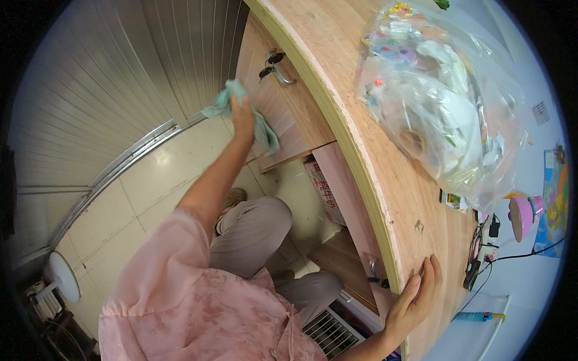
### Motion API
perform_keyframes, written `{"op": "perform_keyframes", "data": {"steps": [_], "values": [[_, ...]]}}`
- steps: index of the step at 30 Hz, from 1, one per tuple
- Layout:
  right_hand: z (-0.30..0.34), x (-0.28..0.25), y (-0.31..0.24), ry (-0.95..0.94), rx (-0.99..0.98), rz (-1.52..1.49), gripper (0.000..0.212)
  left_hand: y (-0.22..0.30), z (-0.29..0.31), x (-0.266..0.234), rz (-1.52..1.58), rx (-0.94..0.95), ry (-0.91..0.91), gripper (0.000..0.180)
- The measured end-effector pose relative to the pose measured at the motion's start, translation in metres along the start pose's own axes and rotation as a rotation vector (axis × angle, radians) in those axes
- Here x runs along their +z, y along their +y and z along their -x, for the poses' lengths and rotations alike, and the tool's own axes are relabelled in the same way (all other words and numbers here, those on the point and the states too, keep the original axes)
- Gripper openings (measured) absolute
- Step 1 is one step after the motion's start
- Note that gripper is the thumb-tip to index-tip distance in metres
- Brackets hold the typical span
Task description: The person wipes the surface of a wooden desk with a green cloth, moving items like a plastic bag and stationery aside to clean underneath. They also wipe the side of the desk and a portable air cooler.
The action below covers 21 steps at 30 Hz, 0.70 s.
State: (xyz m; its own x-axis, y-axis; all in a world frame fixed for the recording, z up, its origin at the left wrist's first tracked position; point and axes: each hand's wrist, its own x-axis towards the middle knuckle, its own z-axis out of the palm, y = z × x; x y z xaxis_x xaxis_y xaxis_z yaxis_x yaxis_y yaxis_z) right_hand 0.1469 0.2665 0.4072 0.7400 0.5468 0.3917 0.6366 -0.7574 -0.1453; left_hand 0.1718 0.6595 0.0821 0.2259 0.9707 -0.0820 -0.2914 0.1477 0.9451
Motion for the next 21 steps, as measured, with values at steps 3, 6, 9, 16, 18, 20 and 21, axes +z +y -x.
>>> {"op": "perform_keyframes", "data": {"steps": [3, 6, 9, 16, 18, 20, 21], "values": [[-0.004, 0.001, -0.004, -0.016, 0.012, -0.018, 0.032, -0.051, -0.005, -0.014, 0.313, -0.398, 0.064, 0.055], [-0.005, 0.005, -0.006, -0.016, 0.028, -0.017, 0.035, -0.054, 0.019, 0.000, 0.073, -0.108, 0.084, 0.054], [-0.002, -0.001, -0.006, -0.029, 0.034, 0.081, 0.037, 0.004, 0.022, 0.014, -0.171, 0.366, -0.069, 0.052], [-0.001, 0.000, -0.004, -0.037, 0.069, 0.097, 0.038, -0.107, -0.037, -0.016, -0.097, -0.010, 0.129, 0.060], [-0.004, -0.001, -0.009, -0.039, 0.047, 0.096, 0.038, -0.176, -0.005, -0.034, -0.081, -0.315, 0.169, 0.064], [-0.011, 0.002, -0.015, -0.052, -0.021, 0.090, 0.038, -0.234, 0.027, -0.053, -0.112, -0.535, 0.257, 0.061], [-0.004, 0.001, -0.012, -0.045, 0.030, 0.074, 0.038, -0.211, 0.051, -0.034, -0.063, -0.678, 0.271, 0.056]]}}
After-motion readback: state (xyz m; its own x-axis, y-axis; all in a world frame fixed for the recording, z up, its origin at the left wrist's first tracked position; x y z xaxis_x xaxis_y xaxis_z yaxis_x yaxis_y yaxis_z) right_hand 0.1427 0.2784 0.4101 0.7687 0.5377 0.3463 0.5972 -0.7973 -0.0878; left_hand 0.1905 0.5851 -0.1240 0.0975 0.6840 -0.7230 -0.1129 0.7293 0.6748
